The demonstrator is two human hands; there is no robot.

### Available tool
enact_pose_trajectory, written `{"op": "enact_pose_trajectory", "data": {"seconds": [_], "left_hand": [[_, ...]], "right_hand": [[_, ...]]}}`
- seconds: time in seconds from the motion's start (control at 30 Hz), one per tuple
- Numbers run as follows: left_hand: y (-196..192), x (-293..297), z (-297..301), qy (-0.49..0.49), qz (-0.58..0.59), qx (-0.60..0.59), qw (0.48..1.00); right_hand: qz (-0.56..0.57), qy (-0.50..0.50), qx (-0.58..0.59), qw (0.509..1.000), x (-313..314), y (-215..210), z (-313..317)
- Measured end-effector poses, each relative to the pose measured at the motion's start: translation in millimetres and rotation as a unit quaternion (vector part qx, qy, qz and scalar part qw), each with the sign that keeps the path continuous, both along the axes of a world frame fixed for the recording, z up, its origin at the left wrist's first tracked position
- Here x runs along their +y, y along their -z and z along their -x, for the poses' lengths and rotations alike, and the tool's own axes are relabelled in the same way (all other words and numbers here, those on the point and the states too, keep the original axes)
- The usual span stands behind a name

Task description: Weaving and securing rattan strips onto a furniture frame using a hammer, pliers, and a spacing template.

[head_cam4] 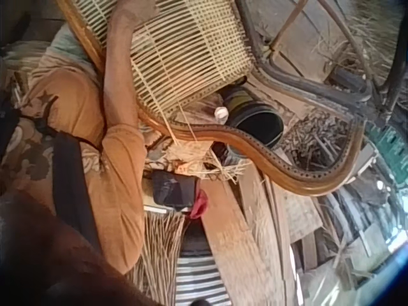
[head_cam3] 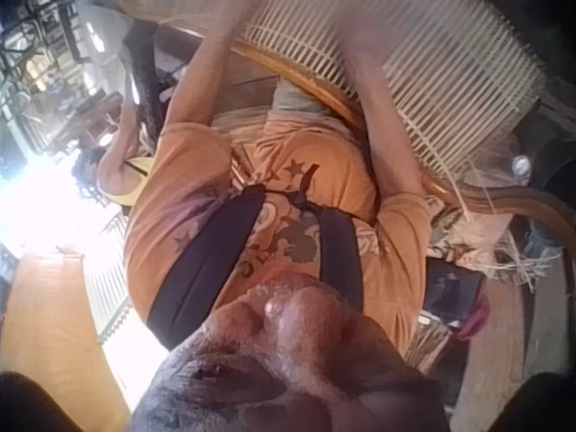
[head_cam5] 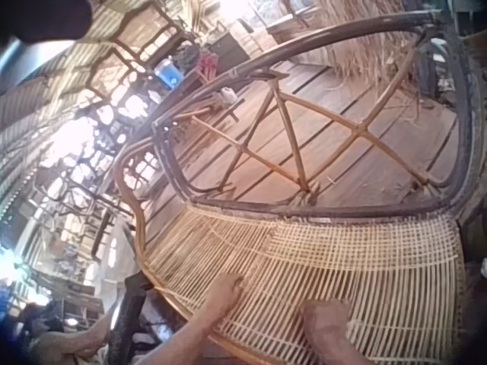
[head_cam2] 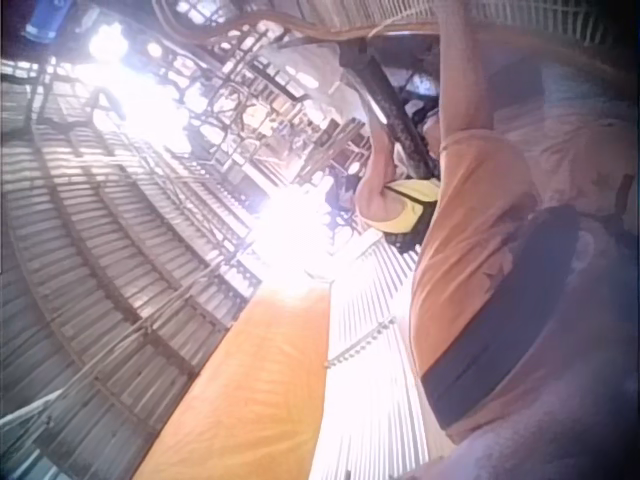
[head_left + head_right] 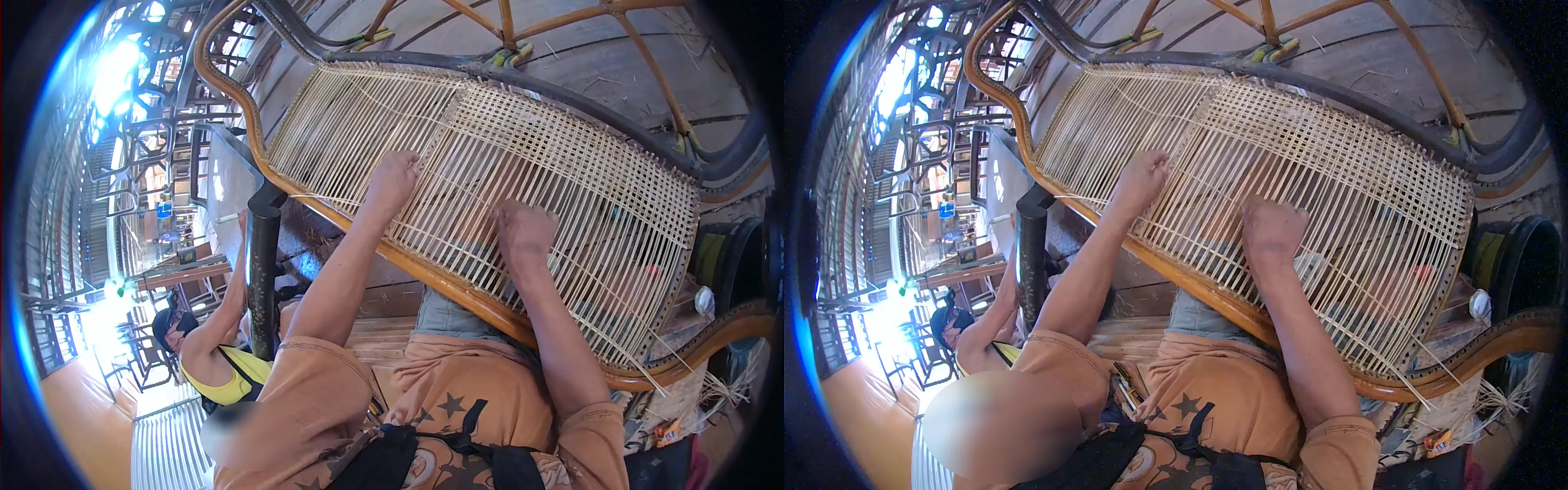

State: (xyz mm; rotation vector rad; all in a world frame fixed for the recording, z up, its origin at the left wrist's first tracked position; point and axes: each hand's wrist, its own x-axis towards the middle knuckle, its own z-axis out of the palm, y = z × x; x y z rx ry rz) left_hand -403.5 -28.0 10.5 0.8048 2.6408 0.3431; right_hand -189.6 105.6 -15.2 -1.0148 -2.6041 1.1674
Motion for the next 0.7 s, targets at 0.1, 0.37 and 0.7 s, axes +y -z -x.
{"op": "enact_pose_trajectory", "data": {"seconds": [0.1, 0.37, 0.7], "left_hand": [[3, -6, -10, 0.166, -0.018, 0.178, 0.970], [-10, -3, -12, 0.136, 0.019, 0.126, 0.983], [-3, 0, 15, 0.179, 0.071, 0.022, 0.981]], "right_hand": [[-0.044, -0.018, -0.018, 0.999, 0, -2, 0], [-0.038, -0.024, -0.003, 0.999, -11, -7, -9], [-0.089, -0.023, -0.011, 0.996, -17, 4, -6]]}}
